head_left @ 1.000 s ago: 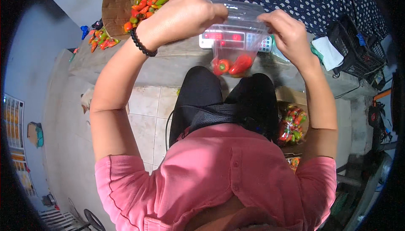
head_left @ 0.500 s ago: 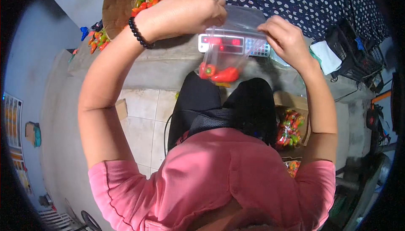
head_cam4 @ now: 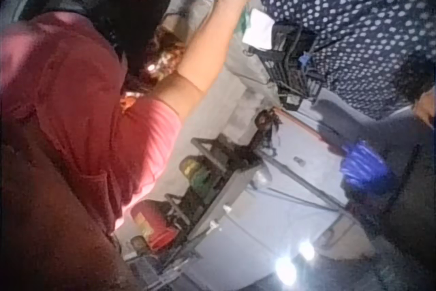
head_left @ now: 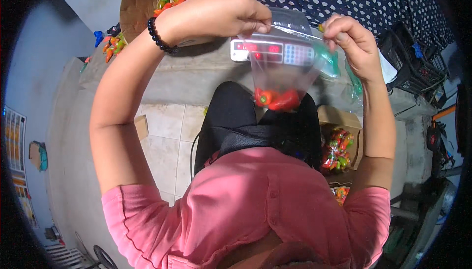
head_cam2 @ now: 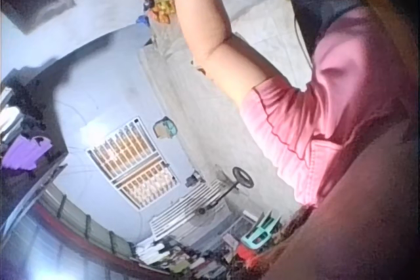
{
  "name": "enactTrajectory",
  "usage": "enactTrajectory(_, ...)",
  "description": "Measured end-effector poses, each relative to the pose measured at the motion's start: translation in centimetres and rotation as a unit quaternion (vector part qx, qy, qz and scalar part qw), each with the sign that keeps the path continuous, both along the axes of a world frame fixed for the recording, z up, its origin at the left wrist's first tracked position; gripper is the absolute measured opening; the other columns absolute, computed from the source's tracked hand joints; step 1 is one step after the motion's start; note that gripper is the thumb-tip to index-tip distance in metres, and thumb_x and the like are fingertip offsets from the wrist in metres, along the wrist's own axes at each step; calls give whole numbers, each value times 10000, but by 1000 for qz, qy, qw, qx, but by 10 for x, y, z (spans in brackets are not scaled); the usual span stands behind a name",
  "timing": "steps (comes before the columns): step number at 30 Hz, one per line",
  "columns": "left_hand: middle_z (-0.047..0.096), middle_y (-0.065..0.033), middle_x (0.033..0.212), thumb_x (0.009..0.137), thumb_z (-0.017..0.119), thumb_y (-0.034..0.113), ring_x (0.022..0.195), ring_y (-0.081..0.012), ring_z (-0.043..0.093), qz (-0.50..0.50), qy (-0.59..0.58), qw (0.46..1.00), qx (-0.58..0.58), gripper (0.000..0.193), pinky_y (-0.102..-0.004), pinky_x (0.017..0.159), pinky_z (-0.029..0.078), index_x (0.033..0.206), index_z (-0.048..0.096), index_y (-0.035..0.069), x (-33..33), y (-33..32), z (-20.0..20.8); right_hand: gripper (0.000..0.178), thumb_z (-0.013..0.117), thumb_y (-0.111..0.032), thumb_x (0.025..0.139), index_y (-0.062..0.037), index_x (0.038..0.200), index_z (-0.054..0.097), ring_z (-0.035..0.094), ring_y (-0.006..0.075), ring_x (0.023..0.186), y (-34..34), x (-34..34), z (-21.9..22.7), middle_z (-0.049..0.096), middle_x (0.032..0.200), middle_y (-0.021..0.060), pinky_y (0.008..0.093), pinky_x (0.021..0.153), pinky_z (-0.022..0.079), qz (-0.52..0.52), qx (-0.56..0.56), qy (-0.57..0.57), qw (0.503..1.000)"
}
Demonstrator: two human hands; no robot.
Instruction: The person picks peppers from a cardboard box by hand, places them on a digital scale, and transfers them into a plastic bag which they then tie closed.
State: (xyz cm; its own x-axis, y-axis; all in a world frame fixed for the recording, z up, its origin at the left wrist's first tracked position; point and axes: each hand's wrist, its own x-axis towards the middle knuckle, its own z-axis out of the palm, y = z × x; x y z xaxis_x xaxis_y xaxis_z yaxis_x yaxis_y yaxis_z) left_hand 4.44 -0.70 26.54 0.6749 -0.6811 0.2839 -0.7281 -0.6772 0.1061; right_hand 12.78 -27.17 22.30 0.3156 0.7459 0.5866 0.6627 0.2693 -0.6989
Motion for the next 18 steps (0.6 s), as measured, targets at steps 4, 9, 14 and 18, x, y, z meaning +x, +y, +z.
enactTrajectory(4,591,-137,674,821,568,120,663,-216,618,-2,87,996,15,125,-313,605,470,821,594,-2,-3,-14,-6,224,543,-120,855,-35,1061,522,458,41,653,5,-11,-7,543,794,6,168,607,385,-73,-59,-27,995)
enactTrajectory(9,603,-115,717,771,605,81,683,-272,592,-41,-2,999,21,66,-331,632,466,804,614,24,-13,-29,-6,370,631,-309,763,-84,1045,549,518,307,584,18,-27,-16,546,664,146,374,572,426,-213,-186,-285,916)
enactTrajectory(14,504,-157,1187,703,722,237,1109,-255,481,-96,-57,971,-212,591,-359,924,382,1188,467,15,-13,-11,-28,197,591,-216,807,-22,784,576,457,253,637,25,-19,-13,437,629,93,341,591,390,-126,-222,-253,933)
enactTrajectory(18,183,-182,1409,559,801,431,1305,-274,217,-44,246,928,-276,1218,-375,1063,180,1386,17,-1,-14,12,-145,219,528,-188,873,4,767,517,447,124,600,42,-37,-7,461,627,59,301,560,380,-104,-143,-50,983)
